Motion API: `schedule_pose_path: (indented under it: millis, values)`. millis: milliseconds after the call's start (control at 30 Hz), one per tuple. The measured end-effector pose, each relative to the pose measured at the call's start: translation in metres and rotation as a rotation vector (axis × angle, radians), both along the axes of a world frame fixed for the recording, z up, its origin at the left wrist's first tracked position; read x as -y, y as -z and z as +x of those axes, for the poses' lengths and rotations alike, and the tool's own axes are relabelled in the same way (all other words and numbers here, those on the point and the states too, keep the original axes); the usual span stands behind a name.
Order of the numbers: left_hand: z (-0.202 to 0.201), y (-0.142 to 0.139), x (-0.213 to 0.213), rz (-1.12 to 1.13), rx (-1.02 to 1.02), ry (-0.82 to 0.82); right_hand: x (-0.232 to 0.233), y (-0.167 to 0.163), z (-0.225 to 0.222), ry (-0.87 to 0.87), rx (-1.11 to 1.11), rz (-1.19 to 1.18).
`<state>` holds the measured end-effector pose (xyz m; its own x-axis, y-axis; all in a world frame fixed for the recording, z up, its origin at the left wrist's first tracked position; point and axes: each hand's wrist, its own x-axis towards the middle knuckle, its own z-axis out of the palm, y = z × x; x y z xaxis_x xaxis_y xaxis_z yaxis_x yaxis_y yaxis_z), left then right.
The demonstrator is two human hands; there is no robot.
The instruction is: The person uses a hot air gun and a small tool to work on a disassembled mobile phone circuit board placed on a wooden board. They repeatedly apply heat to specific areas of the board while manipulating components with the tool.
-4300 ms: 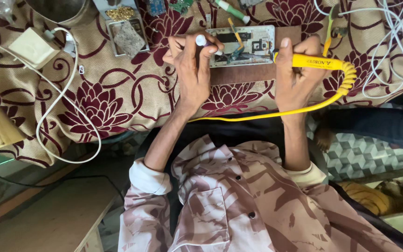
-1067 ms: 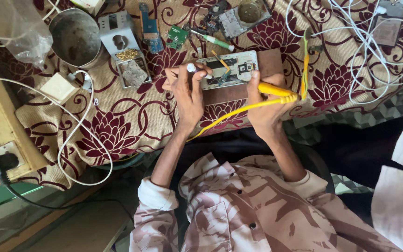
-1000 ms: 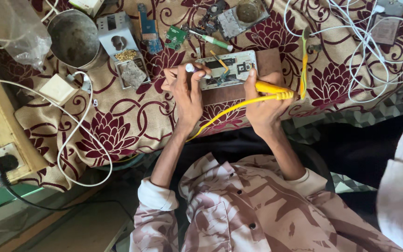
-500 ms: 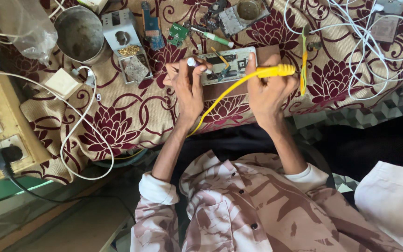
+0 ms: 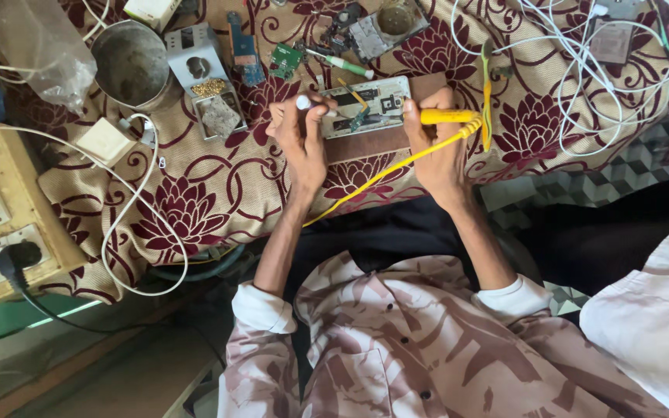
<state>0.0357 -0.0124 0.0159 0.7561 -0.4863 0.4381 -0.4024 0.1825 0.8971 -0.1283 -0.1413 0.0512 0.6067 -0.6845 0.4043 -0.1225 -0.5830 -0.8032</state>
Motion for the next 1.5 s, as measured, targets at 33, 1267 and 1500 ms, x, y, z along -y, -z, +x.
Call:
schedule_pose_path:
  millis: [33,1267,1500]
  values:
    - [0.001,0.001,0.001,-0.044,-0.061,-0.005,0.001,0.002,0.0,0.006,-0.013,0.01]
    - [0.049,0.018,0.01,0.353,0.604,0.019,0.015,0.025,-0.04,0.11,0.16,-0.149]
    - [0.036,0.028,0.009,-0.091,0.122,0.134,0.014,0.038,-0.036,0.05,0.275,-0.056]
